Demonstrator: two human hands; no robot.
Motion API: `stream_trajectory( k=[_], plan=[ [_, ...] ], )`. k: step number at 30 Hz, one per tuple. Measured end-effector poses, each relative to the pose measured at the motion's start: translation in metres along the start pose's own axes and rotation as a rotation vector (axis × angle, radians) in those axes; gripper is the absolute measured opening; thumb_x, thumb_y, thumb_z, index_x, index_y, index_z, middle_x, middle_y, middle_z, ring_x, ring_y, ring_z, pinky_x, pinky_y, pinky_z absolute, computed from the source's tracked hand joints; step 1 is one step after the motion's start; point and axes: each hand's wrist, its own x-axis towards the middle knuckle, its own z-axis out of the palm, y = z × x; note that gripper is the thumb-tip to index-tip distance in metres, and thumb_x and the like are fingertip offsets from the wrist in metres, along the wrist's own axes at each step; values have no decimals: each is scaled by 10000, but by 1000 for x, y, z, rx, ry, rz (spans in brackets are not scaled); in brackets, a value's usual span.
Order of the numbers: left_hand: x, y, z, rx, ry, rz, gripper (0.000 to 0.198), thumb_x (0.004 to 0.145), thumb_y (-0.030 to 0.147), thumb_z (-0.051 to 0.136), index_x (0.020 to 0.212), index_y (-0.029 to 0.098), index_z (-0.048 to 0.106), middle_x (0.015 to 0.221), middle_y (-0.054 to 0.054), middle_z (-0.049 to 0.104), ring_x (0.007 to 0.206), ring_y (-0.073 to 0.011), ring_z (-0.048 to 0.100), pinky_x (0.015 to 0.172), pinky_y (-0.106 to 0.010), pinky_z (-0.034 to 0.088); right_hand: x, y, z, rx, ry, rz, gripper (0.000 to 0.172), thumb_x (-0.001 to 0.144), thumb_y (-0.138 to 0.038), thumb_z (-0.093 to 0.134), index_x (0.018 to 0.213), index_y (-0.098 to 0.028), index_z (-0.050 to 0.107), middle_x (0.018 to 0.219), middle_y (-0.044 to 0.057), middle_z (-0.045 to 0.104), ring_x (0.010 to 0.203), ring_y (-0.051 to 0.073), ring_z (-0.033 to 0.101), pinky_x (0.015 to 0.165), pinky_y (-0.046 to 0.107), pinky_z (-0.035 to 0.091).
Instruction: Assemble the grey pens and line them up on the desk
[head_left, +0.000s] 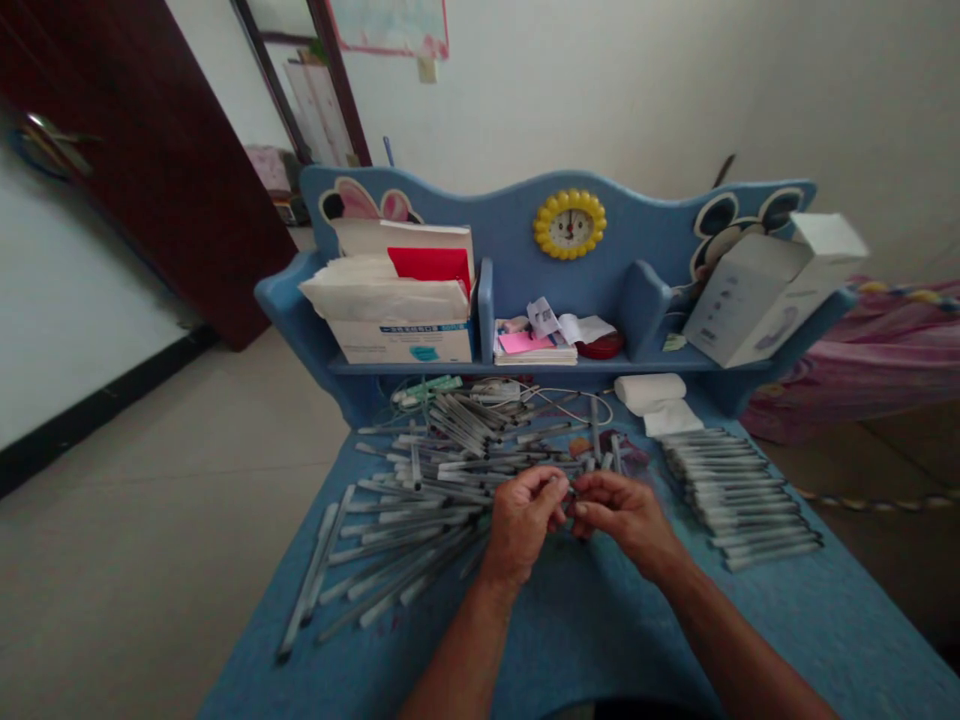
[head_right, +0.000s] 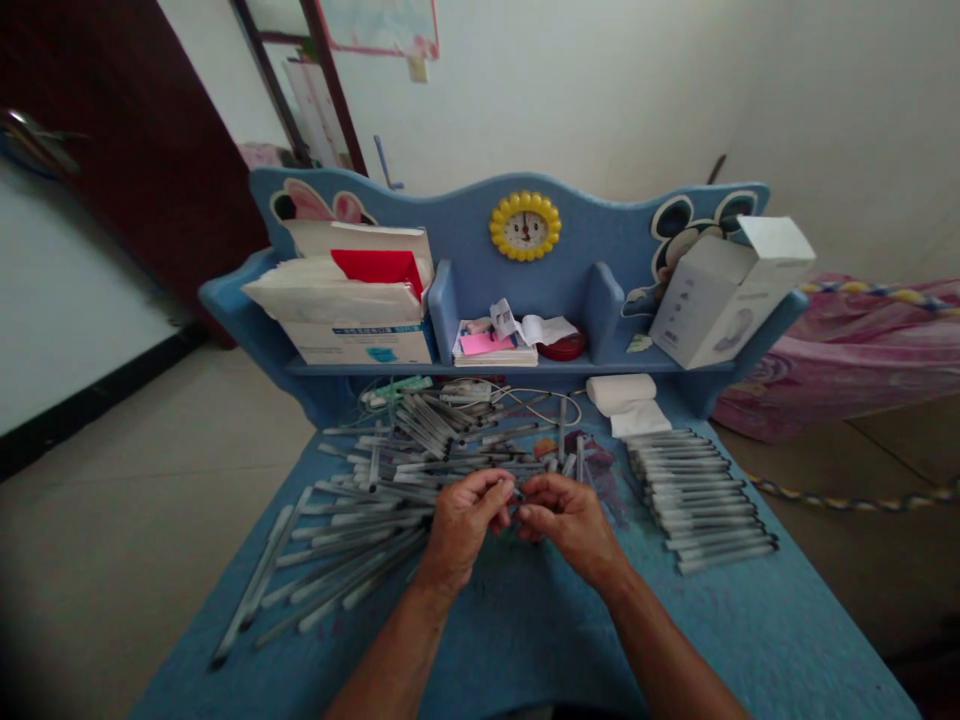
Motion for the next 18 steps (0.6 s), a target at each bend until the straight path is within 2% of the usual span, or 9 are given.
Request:
stream_trajectory(
  k=[5, 13, 18],
  plan=[
    [0, 0, 3, -83, -24, -21, 248, 733, 362, 613, 786, 123, 650, 443, 34, 526, 396, -82, 452, 415, -179, 363, -9, -3, 4, -98, 147, -65, 233, 677, -363, 695, 748, -154, 620, 560, -16, 632, 467, 128, 597, 471, 237, 489],
    [-1, -1, 6, -100, -26, -31, 240, 708, 364, 639, 699, 124, 638, 451, 27, 545, 372, -70, 444, 395, -172, 342, -15, 3, 4, -222, 192, -132, 172, 733, -328, 633, 770, -161, 631, 574, -17, 625, 482, 125, 606, 482, 224, 499],
    [2, 0, 2, -151, 77, -45, 269, 693, 394, 646, 664, 128, 614, 512, 12, 583, 356, -63, 437, 359, -170, 325, -17, 3, 2, -181, 243, -106, 171, 744, -331, 615, 772, -164, 593, 596, -2, 643, 503, 133, 610, 496, 226, 483]
  ],
)
